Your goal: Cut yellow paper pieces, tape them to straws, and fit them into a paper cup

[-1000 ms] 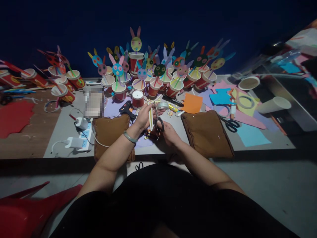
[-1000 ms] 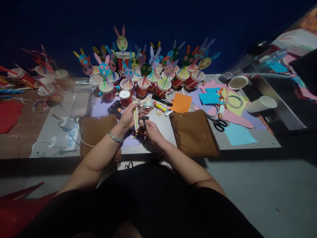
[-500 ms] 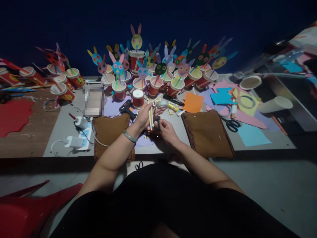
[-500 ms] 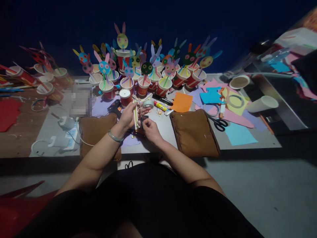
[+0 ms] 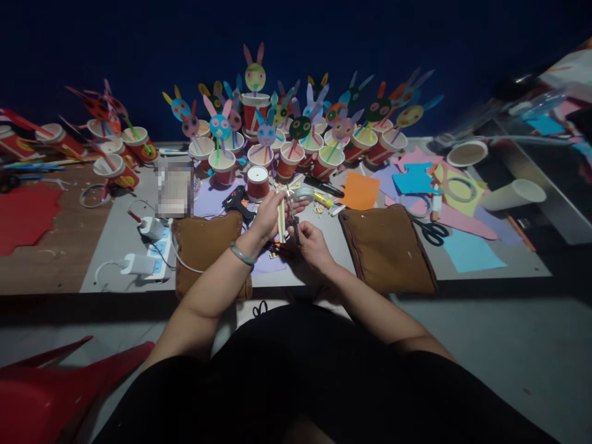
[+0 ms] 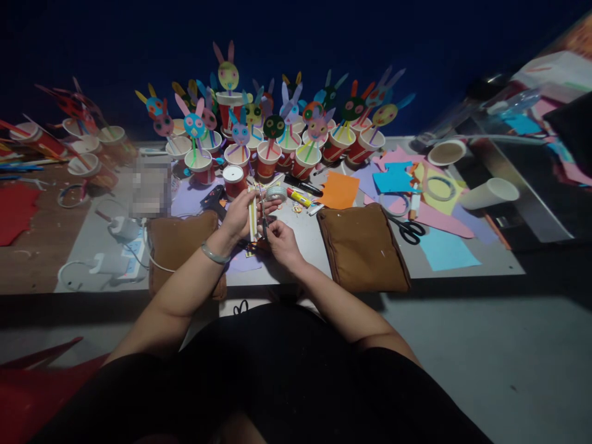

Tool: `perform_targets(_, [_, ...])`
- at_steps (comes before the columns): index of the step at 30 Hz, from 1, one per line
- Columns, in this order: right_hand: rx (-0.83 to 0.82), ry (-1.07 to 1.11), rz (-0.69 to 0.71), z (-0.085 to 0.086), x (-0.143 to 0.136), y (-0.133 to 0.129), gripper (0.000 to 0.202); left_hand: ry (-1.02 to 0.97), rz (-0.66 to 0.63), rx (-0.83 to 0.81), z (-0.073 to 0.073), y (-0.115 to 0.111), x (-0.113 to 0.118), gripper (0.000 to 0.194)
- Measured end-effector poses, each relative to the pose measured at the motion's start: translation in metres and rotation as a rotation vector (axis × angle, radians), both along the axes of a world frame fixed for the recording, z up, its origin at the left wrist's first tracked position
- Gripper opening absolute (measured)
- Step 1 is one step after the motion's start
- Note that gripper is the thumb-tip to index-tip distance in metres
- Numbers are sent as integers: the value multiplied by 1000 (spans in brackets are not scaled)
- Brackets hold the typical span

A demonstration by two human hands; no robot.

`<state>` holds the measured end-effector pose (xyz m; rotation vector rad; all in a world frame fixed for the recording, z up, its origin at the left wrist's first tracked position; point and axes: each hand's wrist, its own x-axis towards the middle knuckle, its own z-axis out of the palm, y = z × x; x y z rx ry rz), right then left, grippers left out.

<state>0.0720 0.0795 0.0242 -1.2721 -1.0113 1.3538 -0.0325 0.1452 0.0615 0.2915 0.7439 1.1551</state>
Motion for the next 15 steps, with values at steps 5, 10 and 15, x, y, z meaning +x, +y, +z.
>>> perform_targets(5, [-30,-1,55,0,2,2,56,9,-30,64,-6,0,0,12])
perform_targets(10, [-40,-23,65,3,3,6,55,26,-28,79,-11,1,2,12])
perform_targets(15, [-25,10,32,4,1,8,56,24,-28,72,-9,1,2,12])
